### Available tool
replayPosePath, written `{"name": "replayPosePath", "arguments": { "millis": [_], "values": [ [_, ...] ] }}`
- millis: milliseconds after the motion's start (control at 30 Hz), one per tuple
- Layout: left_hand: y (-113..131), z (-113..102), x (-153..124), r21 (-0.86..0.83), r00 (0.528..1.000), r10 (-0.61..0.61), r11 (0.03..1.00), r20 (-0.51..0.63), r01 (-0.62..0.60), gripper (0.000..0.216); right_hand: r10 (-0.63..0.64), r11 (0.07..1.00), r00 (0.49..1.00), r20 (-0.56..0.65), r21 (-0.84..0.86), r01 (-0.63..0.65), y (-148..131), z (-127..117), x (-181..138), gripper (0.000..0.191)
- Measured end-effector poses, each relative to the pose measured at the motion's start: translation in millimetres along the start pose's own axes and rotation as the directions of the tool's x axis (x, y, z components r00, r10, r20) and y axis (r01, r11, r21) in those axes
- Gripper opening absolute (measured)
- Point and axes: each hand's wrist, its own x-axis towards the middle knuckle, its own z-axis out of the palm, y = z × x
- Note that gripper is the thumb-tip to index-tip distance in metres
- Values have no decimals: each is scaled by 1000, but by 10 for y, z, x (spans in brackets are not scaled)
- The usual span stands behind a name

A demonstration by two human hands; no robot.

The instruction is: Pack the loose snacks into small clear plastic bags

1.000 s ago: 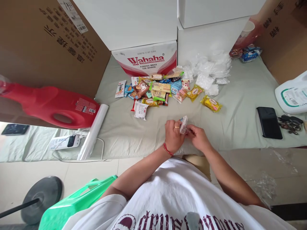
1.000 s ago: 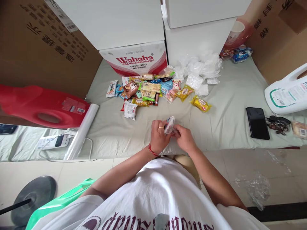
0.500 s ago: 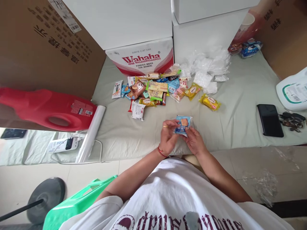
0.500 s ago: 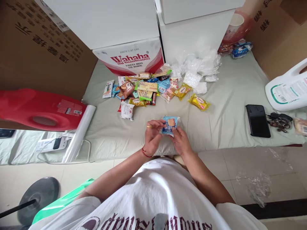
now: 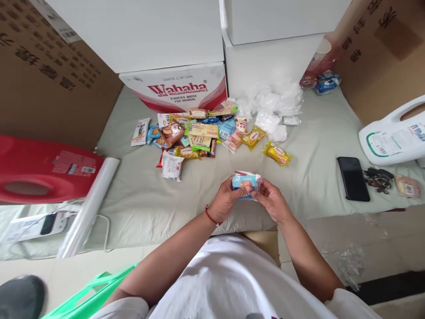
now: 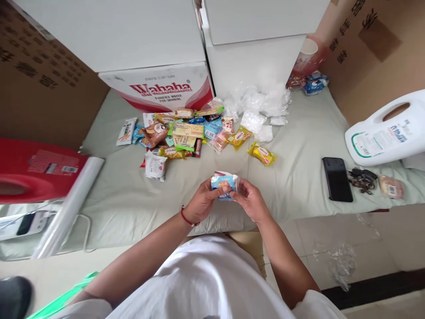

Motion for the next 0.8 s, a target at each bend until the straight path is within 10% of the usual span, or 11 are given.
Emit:
{"name": "replayPosePath", "arguments": {
  "millis": [200,300,400,600,800],
  "values": [
    [-6,91,321,372,982,132,912,133,-173,39,50,998,998,29,22,-51,2,-246,15,39],
    [-64,-20,335,562,943,316,764,101,-316,40,-32,999,981,-189,7,34,-256,-584,204,39],
    [-62,-331,208,742,873,482,559,71,-369,35,-186,981,859,-477,-40,190,-765,-1172,638,46],
    [-96,-1281,-373,963,749,659,151,69,-222,21,-142,979,727,-672,-202,4,-1724,-2262,1895,24],
    [-473,-1709,-956,998,770,636,-53,46,-16,29,-265,915,685,-679,-401,-43,-2166,-2507,2912,37]
  ]
}}
